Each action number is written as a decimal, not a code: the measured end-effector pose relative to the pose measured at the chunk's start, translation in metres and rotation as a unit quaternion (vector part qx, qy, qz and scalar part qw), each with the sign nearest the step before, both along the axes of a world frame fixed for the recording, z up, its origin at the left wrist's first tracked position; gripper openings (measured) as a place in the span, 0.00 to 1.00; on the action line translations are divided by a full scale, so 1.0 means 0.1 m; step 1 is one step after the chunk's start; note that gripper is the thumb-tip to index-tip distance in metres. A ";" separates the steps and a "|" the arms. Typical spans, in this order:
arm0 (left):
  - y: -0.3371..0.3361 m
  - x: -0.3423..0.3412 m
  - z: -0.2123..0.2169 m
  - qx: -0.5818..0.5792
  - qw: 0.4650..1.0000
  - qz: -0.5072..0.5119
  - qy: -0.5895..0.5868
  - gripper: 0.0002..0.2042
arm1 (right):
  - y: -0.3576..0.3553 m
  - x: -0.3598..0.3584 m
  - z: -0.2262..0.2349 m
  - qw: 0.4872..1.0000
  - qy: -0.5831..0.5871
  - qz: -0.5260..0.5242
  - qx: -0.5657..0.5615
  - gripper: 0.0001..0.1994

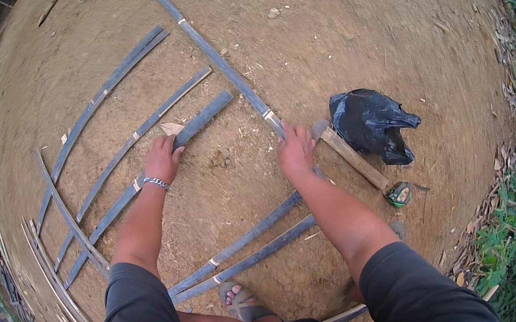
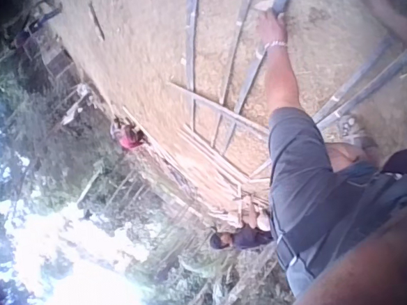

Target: The person assembles a curved bamboo frame by splitting bamboo strips and nailing them together. They use a hammer to drive nails into the joints of the bamboo pieces, securing the structure on the ground.

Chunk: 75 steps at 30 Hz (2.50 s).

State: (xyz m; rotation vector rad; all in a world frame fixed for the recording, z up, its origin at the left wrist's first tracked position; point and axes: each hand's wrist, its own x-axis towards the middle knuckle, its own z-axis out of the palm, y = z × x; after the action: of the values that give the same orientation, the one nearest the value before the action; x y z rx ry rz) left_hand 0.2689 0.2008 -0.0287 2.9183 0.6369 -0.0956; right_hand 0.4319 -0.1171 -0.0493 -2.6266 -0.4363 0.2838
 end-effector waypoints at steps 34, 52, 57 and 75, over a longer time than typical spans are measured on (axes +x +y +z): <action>-0.21 -0.05 0.11 -0.036 0.997 -0.042 -0.055 0.22 | 0.00 -0.24 -0.13 0.997 -0.004 0.058 0.046 0.26; -0.18 -1.29 0.74 -0.130 0.991 0.030 -0.015 0.33 | -0.86 0.30 0.22 0.988 0.015 0.017 0.152 0.17; -1.05 -2.47 0.52 -0.197 0.975 0.098 -0.031 0.31 | -1.08 0.37 0.32 0.998 0.041 0.050 0.000 0.13; -1.58 -3.24 0.37 -0.340 0.901 0.144 0.228 0.18 | -0.29 0.11 0.50 0.958 0.108 0.191 -0.185 0.24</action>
State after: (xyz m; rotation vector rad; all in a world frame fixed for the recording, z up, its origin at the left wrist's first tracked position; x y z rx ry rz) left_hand -0.0551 0.0426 0.0079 2.0998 0.8745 -0.8055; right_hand 0.4428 -0.1462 0.0003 -2.8043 -0.8886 0.8414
